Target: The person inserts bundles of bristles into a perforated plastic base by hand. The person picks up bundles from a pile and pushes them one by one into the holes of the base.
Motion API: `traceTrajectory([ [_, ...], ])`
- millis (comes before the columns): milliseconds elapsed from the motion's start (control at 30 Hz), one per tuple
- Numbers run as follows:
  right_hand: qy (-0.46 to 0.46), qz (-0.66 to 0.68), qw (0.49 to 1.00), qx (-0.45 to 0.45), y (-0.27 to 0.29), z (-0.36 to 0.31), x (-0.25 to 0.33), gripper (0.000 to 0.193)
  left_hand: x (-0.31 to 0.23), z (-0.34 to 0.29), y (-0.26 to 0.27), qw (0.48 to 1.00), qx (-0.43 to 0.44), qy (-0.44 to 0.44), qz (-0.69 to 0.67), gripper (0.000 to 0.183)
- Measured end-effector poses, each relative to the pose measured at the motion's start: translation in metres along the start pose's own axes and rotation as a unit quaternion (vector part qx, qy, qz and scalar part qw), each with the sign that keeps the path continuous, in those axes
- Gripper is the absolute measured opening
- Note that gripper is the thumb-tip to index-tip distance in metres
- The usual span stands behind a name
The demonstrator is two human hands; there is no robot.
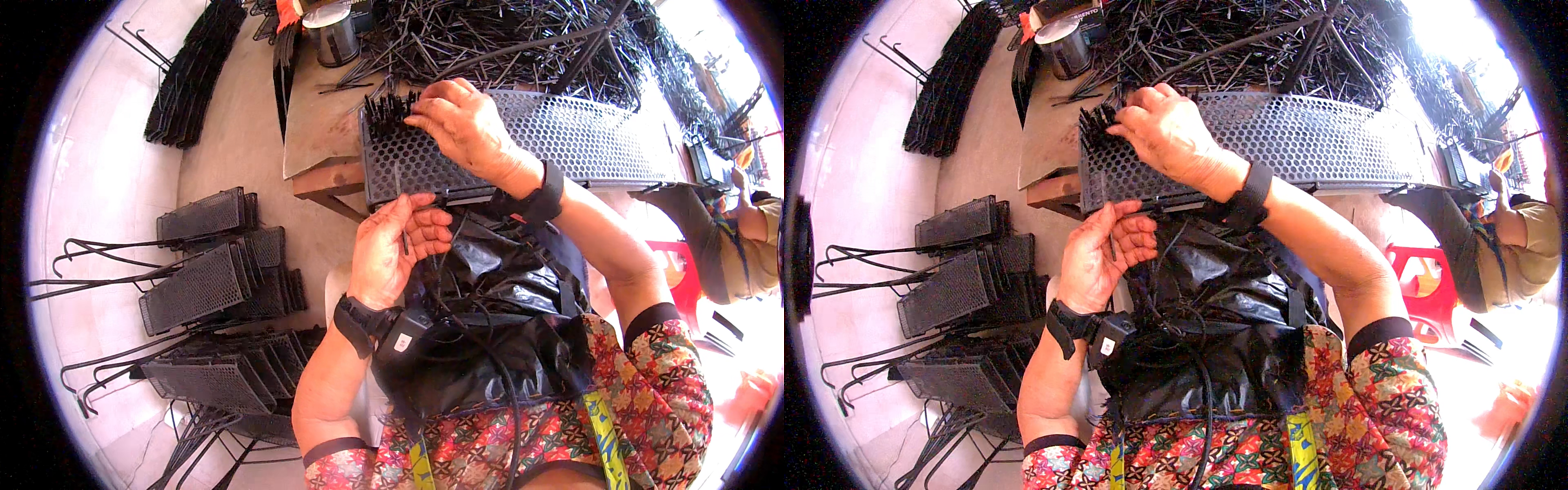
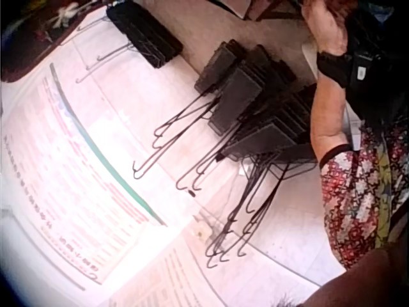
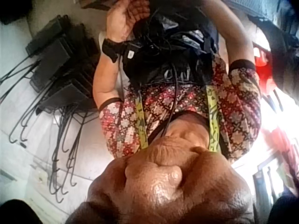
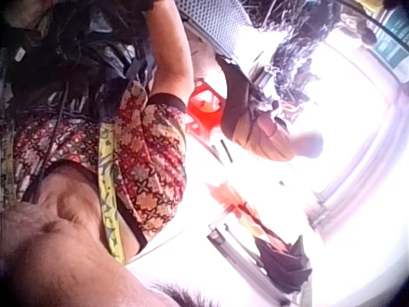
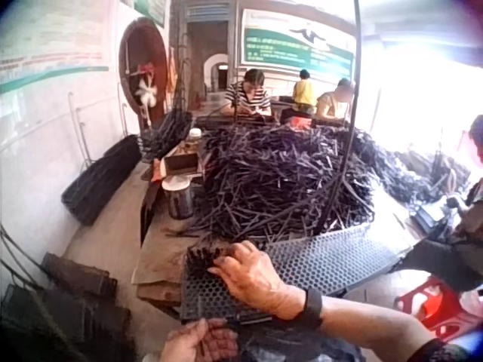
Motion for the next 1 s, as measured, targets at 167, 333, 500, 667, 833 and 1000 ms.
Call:
traceTrajectory([
  [167, -0.326, 0.242, 0.912, 0.051, 0.016, -0.013, 0.035, 0.026, 0.0, -0.003, -0.006, 0.998, 0.024, -0.013, 0.062, 0.04],
  [333, -0.477, 0.398, 0.776, 0.107, 0.031, -0.036, 0.049, 0.016, 0.009, -0.004, -0.012, 0.987, 0.042, -0.015, 0.151, 0.036],
  [500, -0.462, 0.33, 0.823, -0.006, 0.048, -0.023, 0.024, 0.011, 0.01, -0.003, -0.014, 0.976, -0.02, -0.057, 0.207, 0.034],
  [667, -0.32, 0.17, 0.923, -0.128, 0.043, -0.011, -0.006, 0.01, 0.006, -0.001, -0.014, 0.979, -0.052, -0.052, 0.192, 0.035],
  [833, -0.215, 0.08, 0.964, -0.132, 0.03, -0.009, -0.004, 0.01, 0.005, -0.003, -0.013, 0.98, -0.055, -0.043, 0.186, 0.037],
  [1000, -0.106, 0.035, 0.991, -0.073, 0.018, -0.01, -0.008, 0.012, 0.004, -0.004, -0.014, 0.981, -0.059, -0.038, 0.178, 0.038],
])
Point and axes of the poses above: each hand's wrist, its own z-axis towards the middle knuckle, its own y-axis out of the back of the hand, x = y × z, the point moved 2 cm from there along z, towards the middle knuckle, and after that the axes turned 2 degrees about -x, right-handed, at the moved point
